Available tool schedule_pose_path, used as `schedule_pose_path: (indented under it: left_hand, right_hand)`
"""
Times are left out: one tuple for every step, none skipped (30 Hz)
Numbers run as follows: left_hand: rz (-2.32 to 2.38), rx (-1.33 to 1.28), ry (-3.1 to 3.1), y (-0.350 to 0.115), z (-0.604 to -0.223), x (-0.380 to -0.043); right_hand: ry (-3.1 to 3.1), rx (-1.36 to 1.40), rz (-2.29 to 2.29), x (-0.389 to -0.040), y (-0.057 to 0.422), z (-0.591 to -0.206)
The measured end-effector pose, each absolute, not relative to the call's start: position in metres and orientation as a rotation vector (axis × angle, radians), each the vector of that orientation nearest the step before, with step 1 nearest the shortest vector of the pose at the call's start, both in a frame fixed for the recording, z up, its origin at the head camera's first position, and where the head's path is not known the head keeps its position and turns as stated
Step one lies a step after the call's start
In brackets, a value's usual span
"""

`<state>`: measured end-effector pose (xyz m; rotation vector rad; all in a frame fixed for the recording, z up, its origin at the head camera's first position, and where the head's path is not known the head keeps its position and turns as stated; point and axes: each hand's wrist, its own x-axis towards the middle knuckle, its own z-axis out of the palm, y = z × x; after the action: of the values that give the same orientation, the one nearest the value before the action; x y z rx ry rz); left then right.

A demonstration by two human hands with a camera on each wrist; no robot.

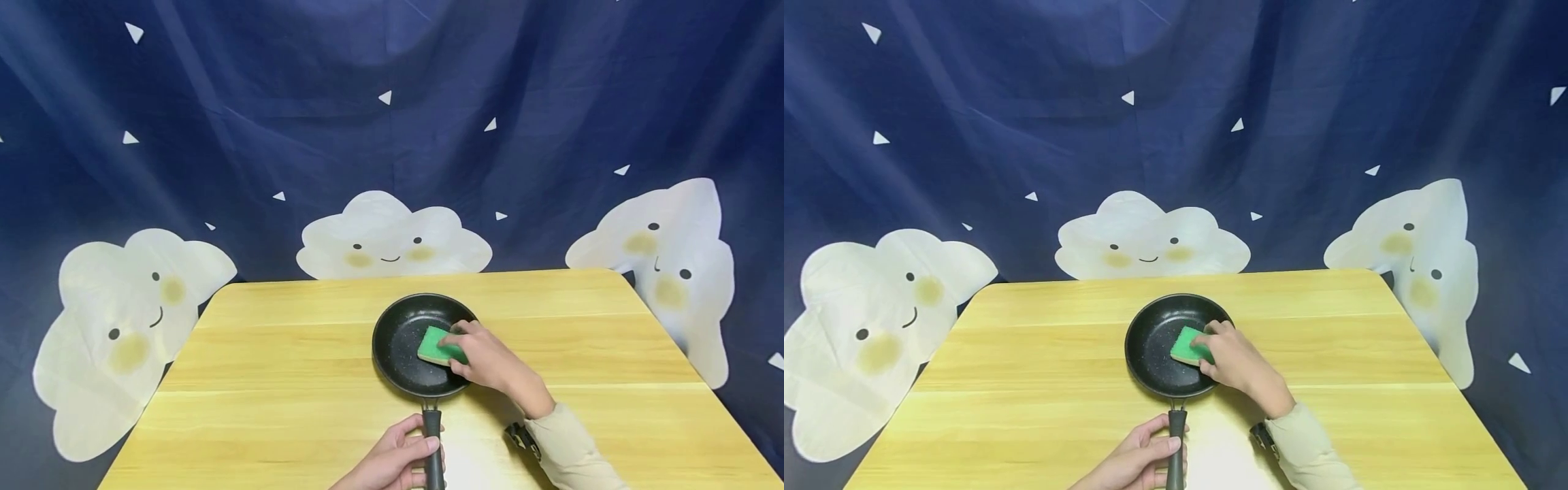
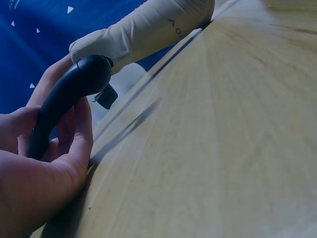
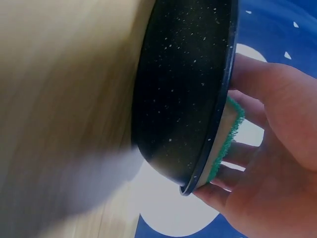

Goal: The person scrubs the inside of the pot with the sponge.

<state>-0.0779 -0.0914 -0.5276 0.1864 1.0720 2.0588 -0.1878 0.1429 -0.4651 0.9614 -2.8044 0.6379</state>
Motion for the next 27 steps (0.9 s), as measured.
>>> schedule_pose_path:
  left_hand:
    - [2.06,0.184,1.077,-0.0912,-0.5275,-0.0777]
    - [2.06,0.182,1.084,-0.091,-0.5274,-0.0776]
    - [2.059,0.176,1.089,-0.0908,-0.5274,-0.0774]
    - [2.057,0.17,1.094,-0.0907,-0.5274,-0.0772]
    - [2.056,0.165,1.1,-0.0906,-0.5273,-0.0771]
    - [2.055,0.161,1.106,-0.0906,-0.5273,-0.0771]
    - [2.054,0.156,1.113,-0.0906,-0.5273,-0.077]
    - [2.054,0.152,1.117,-0.0906,-0.5274,-0.0771]
    - [2.053,0.149,1.122,-0.0906,-0.5274,-0.0772]
    - [2.054,0.147,1.126,-0.0906,-0.5274,-0.0774]
    - [2.055,0.146,1.127,-0.0905,-0.5275,-0.0776]
    - [2.057,0.146,1.127,-0.0904,-0.5274,-0.078]
    - [2.058,0.145,1.124,-0.0904,-0.5273,-0.0782]
    - [2.059,0.145,1.121,-0.0904,-0.5273,-0.0784]
    - [2.06,0.144,1.12,-0.0905,-0.5272,-0.0786]
    - [2.062,0.144,1.117,-0.0907,-0.5271,-0.0787]
    - [2.063,0.142,1.118,-0.0908,-0.5271,-0.0788]
    - [2.063,0.144,1.117,-0.0908,-0.5269,-0.0788]
    - [2.063,0.145,1.116,-0.0908,-0.5269,-0.0785]
    - [2.063,0.143,1.116,-0.0908,-0.5271,-0.0785]
    - [2.062,0.144,1.116,-0.0909,-0.5272,-0.0784]
    - [2.061,0.144,1.116,-0.0909,-0.5274,-0.0783]
    - [2.06,0.144,1.116,-0.0909,-0.5277,-0.0783]
    - [2.059,0.144,1.113,-0.091,-0.5279,-0.0782]
    - [2.059,0.143,1.114,-0.0912,-0.5284,-0.0781]
    - [2.058,0.143,1.116,-0.0913,-0.5288,-0.0782]
    - [2.057,0.144,1.118,-0.0913,-0.5291,-0.0781]
  right_hand:
    - [-2.8,0.961,0.632,-0.1872,0.1423,-0.4652]
    - [-2.797,0.957,0.624,-0.1866,0.1418,-0.4653]
    - [-2.796,0.955,0.616,-0.1862,0.1414,-0.4654]
    - [-2.797,0.954,0.606,-0.1859,0.141,-0.4656]
    - [-2.802,0.952,0.595,-0.1857,0.1407,-0.4657]
    - [-2.806,0.953,0.58,-0.1854,0.1403,-0.4659]
    - [-2.811,0.955,0.57,-0.1852,0.1399,-0.4658]
    - [-2.814,0.956,0.558,-0.1851,0.1396,-0.4659]
    - [-2.817,0.961,0.548,-0.185,0.1393,-0.4658]
    - [-2.819,0.966,0.544,-0.1851,0.139,-0.4656]
    - [-2.821,0.968,0.539,-0.185,0.1389,-0.4653]
    - [-2.822,0.972,0.539,-0.1848,0.1386,-0.4646]
    - [-2.824,0.973,0.542,-0.1846,0.1383,-0.464]
    - [-2.826,0.977,0.543,-0.1845,0.138,-0.4634]
    - [-2.83,0.981,0.544,-0.1842,0.1377,-0.4627]
    - [-2.835,0.983,0.551,-0.1838,0.1374,-0.4619]
    - [-2.841,0.985,0.56,-0.1834,0.1372,-0.4612]
    - [-2.85,0.988,0.57,-0.183,0.137,-0.4608]
    - [-2.86,0.99,0.58,-0.1826,0.1369,-0.4605]
    - [-2.868,0.995,0.591,-0.1822,0.1367,-0.4601]
    - [-2.876,0.998,0.604,-0.1818,0.1368,-0.4599]
    - [-2.883,1.005,0.615,-0.1814,0.1367,-0.4596]
    - [-2.888,1.012,0.625,-0.1811,0.1366,-0.4596]
    - [-2.891,1.022,0.634,-0.1807,0.1364,-0.4595]
    - [-2.892,1.032,0.642,-0.1803,0.1361,-0.4592]
    - [-2.891,1.045,0.65,-0.1801,0.1358,-0.4593]
    - [-2.89,1.058,0.655,-0.1799,0.1353,-0.4593]
